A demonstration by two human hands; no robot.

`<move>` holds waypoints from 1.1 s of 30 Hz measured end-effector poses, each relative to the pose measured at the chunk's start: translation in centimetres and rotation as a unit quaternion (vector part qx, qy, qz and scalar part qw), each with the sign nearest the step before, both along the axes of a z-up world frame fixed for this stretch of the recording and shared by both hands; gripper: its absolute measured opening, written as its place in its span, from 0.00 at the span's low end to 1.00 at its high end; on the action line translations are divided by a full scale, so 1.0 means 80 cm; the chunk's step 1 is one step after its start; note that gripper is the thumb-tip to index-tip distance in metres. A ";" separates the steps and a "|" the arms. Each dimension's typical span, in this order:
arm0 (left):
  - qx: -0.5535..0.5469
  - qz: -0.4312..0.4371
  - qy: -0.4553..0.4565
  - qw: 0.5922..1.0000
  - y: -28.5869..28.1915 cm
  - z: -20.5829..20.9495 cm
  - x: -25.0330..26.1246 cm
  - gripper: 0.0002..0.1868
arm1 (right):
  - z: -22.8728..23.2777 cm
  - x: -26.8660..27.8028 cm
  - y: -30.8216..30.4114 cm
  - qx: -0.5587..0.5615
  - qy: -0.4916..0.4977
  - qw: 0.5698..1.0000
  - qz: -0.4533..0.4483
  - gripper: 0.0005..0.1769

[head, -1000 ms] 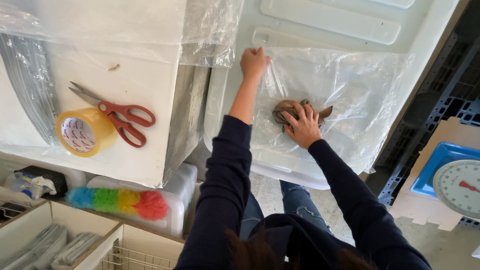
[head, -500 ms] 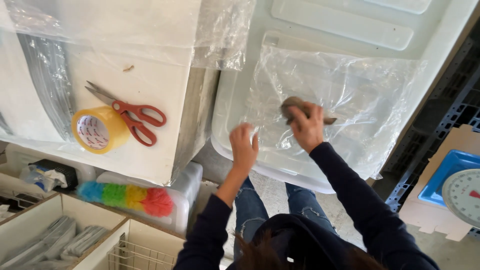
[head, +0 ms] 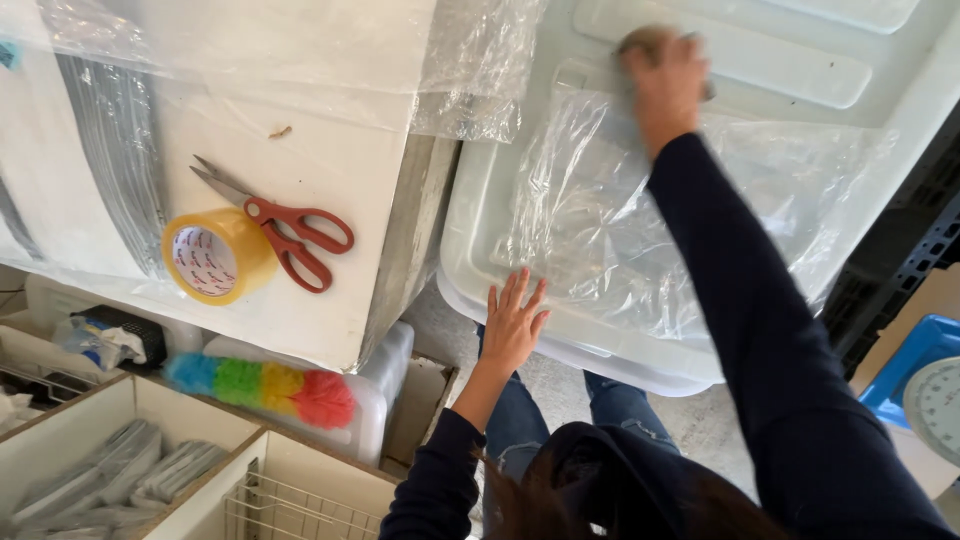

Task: Packaging small dried items into individual plastic bags on a work surface.

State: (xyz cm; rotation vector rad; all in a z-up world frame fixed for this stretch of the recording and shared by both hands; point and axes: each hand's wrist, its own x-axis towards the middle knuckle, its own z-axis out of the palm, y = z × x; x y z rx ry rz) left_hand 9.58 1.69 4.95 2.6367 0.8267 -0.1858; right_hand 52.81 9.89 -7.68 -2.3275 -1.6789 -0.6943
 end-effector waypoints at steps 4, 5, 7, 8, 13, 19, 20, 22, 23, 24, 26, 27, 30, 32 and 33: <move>0.024 0.067 -0.011 0.997 0.000 -0.003 0.031 0.26 | 0.160 -0.049 -0.073 -0.008 0.113 0.993 -0.024 0.26; 0.019 0.063 -0.057 0.996 -0.001 -0.005 0.051 0.24 | 0.188 -0.090 -0.099 -0.034 0.148 0.988 0.005 0.22; 0.009 0.051 -0.098 0.994 -0.008 -0.015 0.073 0.23 | 0.178 -0.185 -0.163 -0.060 0.188 0.980 0.026 0.19; 0.003 0.034 -0.077 0.996 -0.011 -0.029 0.087 0.29 | 0.147 -0.228 -0.199 -0.098 0.214 0.972 0.020 0.23; 0.006 -0.031 -0.017 0.999 -0.003 -0.041 0.103 0.38 | 0.072 -0.264 -0.353 -0.135 0.227 0.964 0.015 0.26; -0.011 -0.042 0.060 0.997 -0.005 -0.010 0.110 0.40 | 0.159 -0.167 -0.546 -0.243 0.101 0.926 -0.272 0.28; -0.015 -0.006 0.066 0.998 -0.004 0.003 0.119 0.37 | 0.209 -0.149 -0.523 -0.206 0.189 0.890 -0.359 0.29; -0.016 0.026 0.070 0.997 0.001 0.022 0.153 0.34 | 0.280 -0.119 -0.459 -0.159 0.275 0.838 -0.444 0.31; -0.012 -0.001 0.032 0.999 0.005 0.028 0.176 0.34 | 0.301 -0.106 -0.418 -0.108 0.344 0.830 -0.427 0.44; -0.011 -0.029 -0.003 1.000 0.005 0.034 0.196 0.35 | 0.323 -0.096 -0.382 -0.058 0.411 0.814 -0.407 0.59; -0.017 -0.065 0.001 0.998 0.011 0.016 0.248 0.37 | 0.301 -0.088 -0.277 0.147 0.571 0.729 -0.348 0.35; -0.023 -0.096 0.004 0.995 0.014 0.007 0.276 0.39 | 0.290 -0.080 -0.223 0.339 0.686 0.590 -0.255 0.14; -0.006 -0.107 0.097 0.989 0.022 -0.042 0.295 0.40 | 0.076 -0.068 -0.215 -0.043 0.129 0.986 -0.092 0.19; 0.004 -0.109 0.089 0.990 0.018 -0.047 0.295 0.40 | 0.088 -0.007 -0.239 -0.066 0.115 0.987 -0.095 0.17; 0.011 -0.106 0.085 0.991 0.017 -0.050 0.292 0.41 | 0.094 0.019 -0.251 -0.092 0.105 0.986 -0.094 0.16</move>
